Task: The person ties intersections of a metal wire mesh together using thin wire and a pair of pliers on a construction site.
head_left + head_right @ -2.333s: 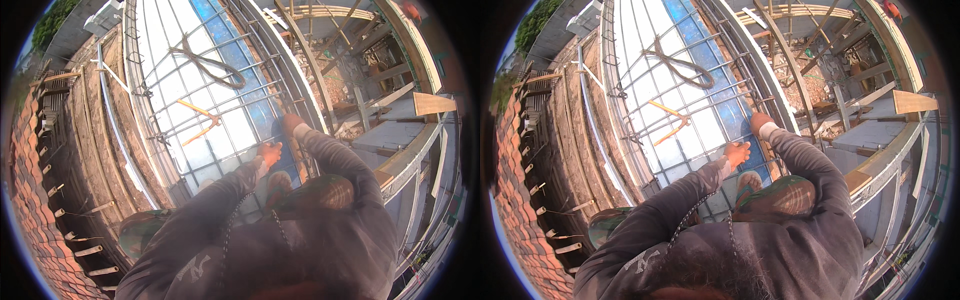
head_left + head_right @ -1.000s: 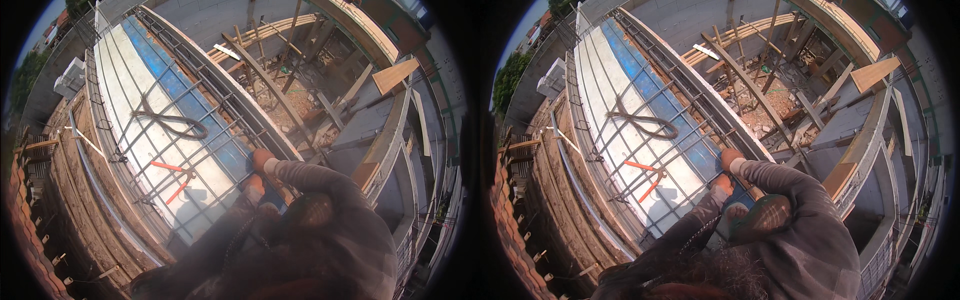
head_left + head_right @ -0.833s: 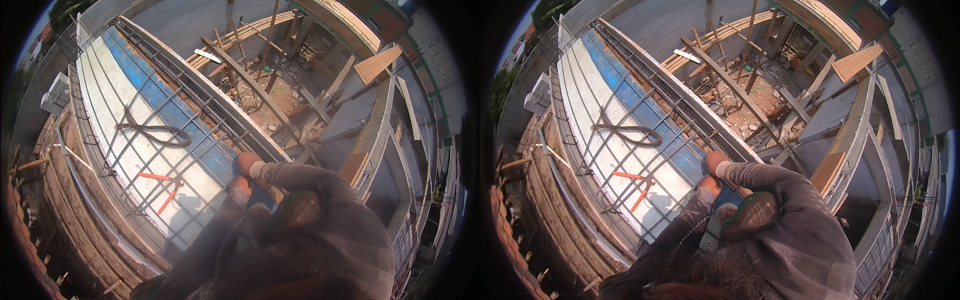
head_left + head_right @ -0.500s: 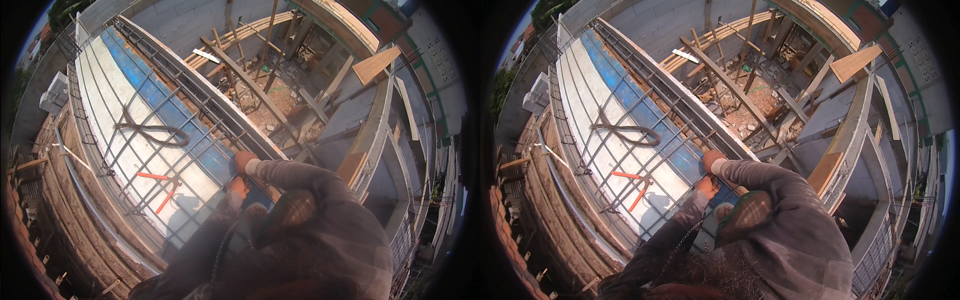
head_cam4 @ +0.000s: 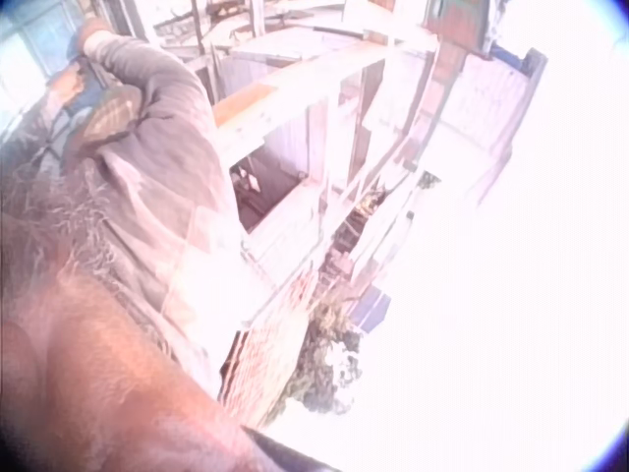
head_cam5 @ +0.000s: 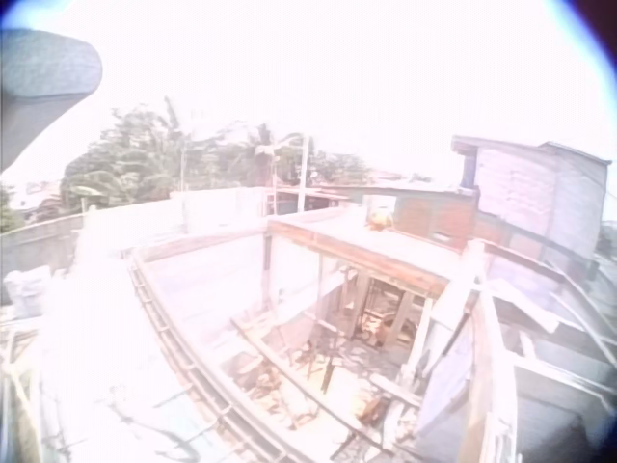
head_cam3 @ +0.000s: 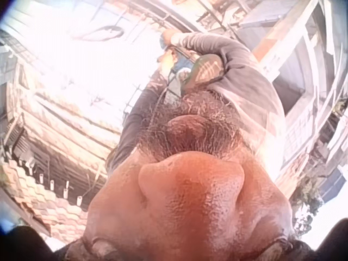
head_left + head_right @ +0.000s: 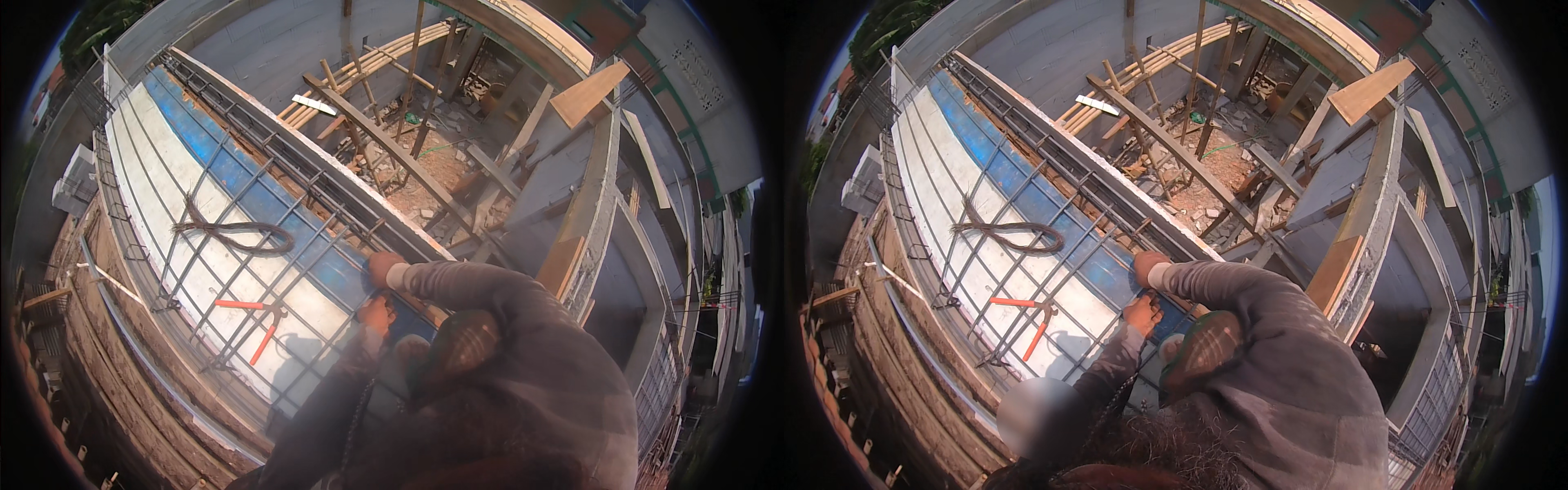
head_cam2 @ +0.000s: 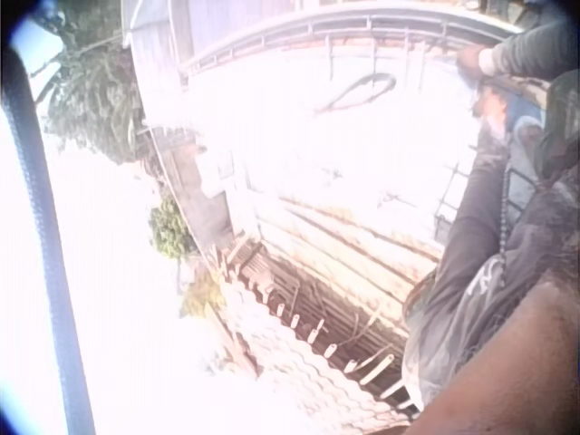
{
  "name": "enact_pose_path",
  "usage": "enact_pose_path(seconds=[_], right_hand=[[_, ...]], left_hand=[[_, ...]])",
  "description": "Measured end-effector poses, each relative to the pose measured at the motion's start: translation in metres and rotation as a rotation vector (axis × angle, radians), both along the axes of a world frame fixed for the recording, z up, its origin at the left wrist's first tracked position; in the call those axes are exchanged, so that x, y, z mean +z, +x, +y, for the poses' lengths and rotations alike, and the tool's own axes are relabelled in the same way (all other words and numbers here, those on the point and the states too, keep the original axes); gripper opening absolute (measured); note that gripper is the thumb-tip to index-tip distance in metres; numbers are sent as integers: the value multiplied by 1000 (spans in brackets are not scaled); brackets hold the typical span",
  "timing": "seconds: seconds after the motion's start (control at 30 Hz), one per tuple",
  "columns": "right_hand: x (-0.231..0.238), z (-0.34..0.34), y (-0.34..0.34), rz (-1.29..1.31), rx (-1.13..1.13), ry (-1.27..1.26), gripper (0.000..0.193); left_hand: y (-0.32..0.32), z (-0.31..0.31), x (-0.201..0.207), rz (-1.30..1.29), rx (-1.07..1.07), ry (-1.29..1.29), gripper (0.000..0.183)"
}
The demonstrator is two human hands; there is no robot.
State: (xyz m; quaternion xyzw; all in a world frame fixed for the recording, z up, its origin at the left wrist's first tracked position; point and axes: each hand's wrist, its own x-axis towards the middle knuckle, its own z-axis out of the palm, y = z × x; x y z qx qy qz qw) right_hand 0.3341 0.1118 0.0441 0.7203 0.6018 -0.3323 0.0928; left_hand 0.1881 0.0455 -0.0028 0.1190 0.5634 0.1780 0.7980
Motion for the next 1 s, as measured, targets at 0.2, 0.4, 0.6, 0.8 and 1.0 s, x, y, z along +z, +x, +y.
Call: enact_pose_path(seconds=[0.2, 0.4, 0.6, 0.8, 1.0], right_hand=[[11, -17, -3, 99, -57, 117, 24], [32, -25, -3, 122, -36, 74, 25], [44, -25, -3, 36, 191, 257, 26], [50, -15, -8, 66, 47, 31, 42], [32, -9, -8, 23, 13, 43, 42]], left_hand=[[-10, -11, -3, 39, -44, 55, 10], [-8, -9, -3, 9, 15, 28, 8], [0, -4, -13, -51, 88, 35, 7], [2, -3, 1, -75, 144, 12, 6], [6, -6, 2, 5, 140, 74, 18]])
